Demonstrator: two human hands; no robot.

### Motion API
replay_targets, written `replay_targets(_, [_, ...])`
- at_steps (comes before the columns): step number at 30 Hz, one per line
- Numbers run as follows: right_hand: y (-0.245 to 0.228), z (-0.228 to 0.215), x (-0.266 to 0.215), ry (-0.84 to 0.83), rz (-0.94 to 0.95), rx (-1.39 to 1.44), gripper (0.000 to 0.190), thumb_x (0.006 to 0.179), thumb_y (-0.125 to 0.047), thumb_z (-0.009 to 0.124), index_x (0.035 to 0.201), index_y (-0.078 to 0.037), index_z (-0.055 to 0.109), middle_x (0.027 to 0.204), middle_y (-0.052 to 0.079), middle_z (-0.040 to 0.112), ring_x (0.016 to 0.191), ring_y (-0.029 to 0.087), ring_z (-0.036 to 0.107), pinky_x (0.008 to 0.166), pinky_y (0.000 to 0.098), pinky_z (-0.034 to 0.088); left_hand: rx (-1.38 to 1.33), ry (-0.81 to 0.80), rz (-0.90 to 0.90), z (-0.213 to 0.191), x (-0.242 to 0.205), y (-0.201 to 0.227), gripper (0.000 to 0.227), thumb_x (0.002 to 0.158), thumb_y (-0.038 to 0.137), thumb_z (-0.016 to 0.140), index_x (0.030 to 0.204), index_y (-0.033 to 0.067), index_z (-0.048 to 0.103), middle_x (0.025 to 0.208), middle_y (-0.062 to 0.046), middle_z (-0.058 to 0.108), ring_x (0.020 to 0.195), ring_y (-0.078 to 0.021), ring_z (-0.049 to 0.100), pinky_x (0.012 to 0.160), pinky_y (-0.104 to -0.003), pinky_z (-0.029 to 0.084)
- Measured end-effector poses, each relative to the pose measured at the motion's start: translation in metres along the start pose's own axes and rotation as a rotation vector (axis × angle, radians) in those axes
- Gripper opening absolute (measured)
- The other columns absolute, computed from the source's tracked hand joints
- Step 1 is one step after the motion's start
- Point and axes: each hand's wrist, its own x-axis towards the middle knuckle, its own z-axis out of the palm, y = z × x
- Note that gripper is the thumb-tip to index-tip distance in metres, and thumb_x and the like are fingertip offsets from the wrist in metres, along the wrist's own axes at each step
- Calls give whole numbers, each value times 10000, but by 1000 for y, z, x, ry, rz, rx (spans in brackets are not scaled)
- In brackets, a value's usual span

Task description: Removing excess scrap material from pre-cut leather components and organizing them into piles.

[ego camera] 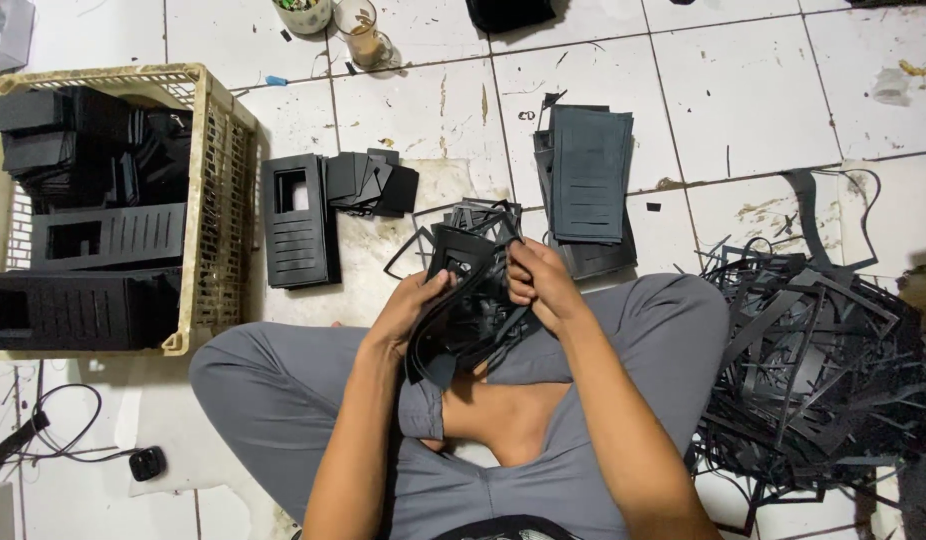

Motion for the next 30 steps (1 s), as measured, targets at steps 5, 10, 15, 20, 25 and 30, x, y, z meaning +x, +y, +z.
replay_targets(5, [-28,33,-18,110,-66,11,360,1034,-256,568,728,-158,407,550,-102,157,364,15,167,331,169,183,21,-61,13,-10,-2,-7,309,985,290,712,828,34,641,582,-54,558,462,-112,579,437,-219,472])
replay_targets(10, [-3,-15,7,251,-111,66,513,1061,-405,527,657,-207,280,526,-110,109,373,1,127,325,162,134,179,-161,-20,-14,-21,-4,347,963,340,723,779,59,634,536,-42,544,453,-107,519,428,-212,392])
replay_targets(15, [9,-12,15,90,53,93,452,1062,-500,507,758,-167,530,532,-101,226,346,49,238,335,214,222,-22,-162,70,-36,-7,-22,306,1006,304,670,902,18,634,629,-76,604,499,-129,583,473,-222,456])
replay_targets(20, [29,-3,13,247,-425,-624,394,1118,-385,436,1227,-52,615,1020,152,606,985,294,609,930,407,457,-43,-27,211,-10,-7,-14,323,1047,346,609,937,42,615,625,-44,591,500,-91,576,459,-186,442])
replay_targets(25, [39,24,-5,136,-125,-377,835,1019,-745,241,1122,-74,727,887,53,710,810,130,689,726,219,533,127,116,365,8,-2,-18,280,1084,357,530,976,105,584,661,-8,581,539,-61,533,471,-188,404])
replay_targets(30, [60,41,-10,88,-159,-199,365,967,-287,696,1243,-52,734,1049,123,751,975,180,712,898,320,581,573,235,485,31,-17,-3,293,1095,324,507,988,74,616,746,-114,623,746,-198,563,680,-345,456])
